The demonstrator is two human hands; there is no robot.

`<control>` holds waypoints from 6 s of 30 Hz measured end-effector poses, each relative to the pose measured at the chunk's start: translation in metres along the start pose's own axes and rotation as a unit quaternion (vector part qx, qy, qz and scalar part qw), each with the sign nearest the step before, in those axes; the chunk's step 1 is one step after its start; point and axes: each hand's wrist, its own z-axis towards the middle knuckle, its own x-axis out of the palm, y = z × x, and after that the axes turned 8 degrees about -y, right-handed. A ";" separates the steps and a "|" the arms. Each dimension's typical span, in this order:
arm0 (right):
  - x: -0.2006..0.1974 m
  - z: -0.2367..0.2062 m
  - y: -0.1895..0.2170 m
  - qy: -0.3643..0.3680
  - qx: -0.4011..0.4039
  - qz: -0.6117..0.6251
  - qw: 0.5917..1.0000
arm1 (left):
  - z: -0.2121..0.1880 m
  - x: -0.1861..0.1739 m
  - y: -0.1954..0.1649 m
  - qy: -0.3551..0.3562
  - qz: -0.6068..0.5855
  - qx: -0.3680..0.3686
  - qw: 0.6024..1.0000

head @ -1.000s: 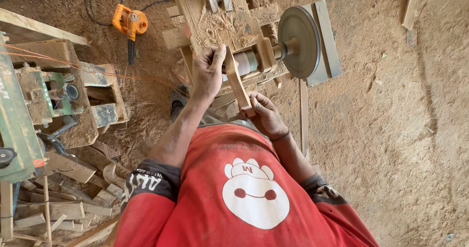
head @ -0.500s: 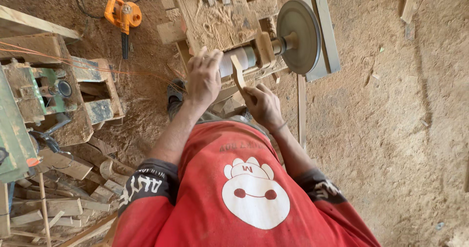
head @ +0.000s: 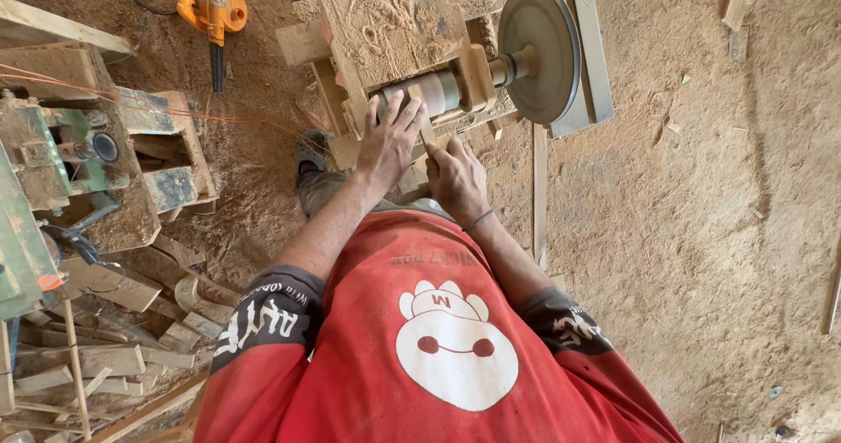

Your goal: The person holds a small wooden piece against a rotating grinding wheel to shape its edges. They repeatedly reposition the piece and inspect it while continuing to grind the surface.

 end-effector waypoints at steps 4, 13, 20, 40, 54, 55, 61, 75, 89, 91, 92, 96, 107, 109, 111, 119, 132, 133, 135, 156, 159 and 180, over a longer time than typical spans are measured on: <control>0.004 -0.007 -0.003 0.019 0.005 -0.009 1.000 | -0.002 -0.006 -0.007 0.007 0.007 -0.005 1.000; 0.017 -0.019 -0.016 0.013 -0.013 0.007 1.000 | -0.016 0.000 -0.014 0.024 0.003 -0.024 0.999; 0.028 -0.024 -0.026 0.001 -0.025 0.012 1.000 | -0.021 0.020 -0.015 0.020 0.095 -0.012 0.995; 0.047 -0.034 -0.037 -0.026 -0.022 0.019 0.999 | -0.030 0.029 -0.015 0.031 0.070 -0.013 0.997; 0.001 -0.067 -0.060 0.126 0.229 0.538 0.801 | -0.031 -0.065 -0.053 -0.070 -0.554 -0.339 0.757; 0.000 -0.066 -0.060 0.139 0.248 0.593 0.753 | -0.023 -0.072 -0.052 -0.087 -0.638 -0.336 0.687; -0.008 -0.049 -0.044 0.164 0.271 0.747 0.584 | -0.003 -0.106 -0.053 -0.114 -0.780 -0.327 0.522; -0.050 -0.014 0.000 0.108 0.148 0.617 0.766 | 0.028 -0.118 -0.012 -0.238 -0.640 -0.341 0.646; -0.035 -0.003 0.005 0.051 0.214 0.589 0.777 | 0.015 -0.124 -0.048 -0.160 -0.720 -0.330 0.589; -0.032 -0.003 0.004 0.046 0.208 0.586 0.782 | 0.013 -0.126 -0.048 -0.144 -0.714 -0.323 0.604; -0.031 -0.002 0.004 0.043 0.205 0.584 0.784 | 0.013 -0.127 -0.048 -0.136 -0.712 -0.318 0.611; -0.032 -0.001 0.006 0.041 0.242 0.637 0.731 | 0.011 -0.130 -0.042 -0.098 -0.751 -0.281 0.590; -0.022 -0.006 -0.033 0.038 0.270 0.649 0.710 | 0.007 -0.096 -0.016 -0.050 -0.755 -0.192 0.625; -0.018 0.002 -0.039 0.027 0.269 0.590 0.761 | 0.010 -0.089 -0.011 -0.029 -0.642 -0.320 0.697; -0.014 0.012 -0.041 0.016 0.256 0.509 0.822 | 0.016 -0.081 -0.003 -0.040 -0.526 -0.351 0.773; 0.013 0.047 -0.021 -0.067 0.094 0.130 0.985 | 0.074 -0.025 0.059 -0.130 -0.366 -0.214 0.896; 0.031 0.061 -0.012 -0.150 0.009 0.040 0.988 | 0.124 -0.003 0.064 -0.203 -0.472 -0.324 0.794; 0.032 0.062 -0.012 -0.149 0.007 0.039 0.988 | 0.125 -0.004 0.064 -0.210 -0.482 -0.317 0.790; 0.034 0.063 -0.011 -0.147 0.006 0.044 0.988 | 0.126 -0.006 0.064 -0.210 -0.486 -0.318 0.786; 0.026 0.034 0.001 -0.156 0.018 0.066 0.985 | 0.104 -0.002 0.064 -0.153 -0.416 -0.294 0.847; 0.027 0.028 -0.001 -0.151 0.034 0.074 0.985 | 0.100 -0.001 0.056 -0.138 -0.386 -0.315 0.856; 0.034 0.055 -0.015 -0.144 0.032 0.031 0.989 | 0.130 -0.012 0.070 -0.130 -0.356 -0.287 0.880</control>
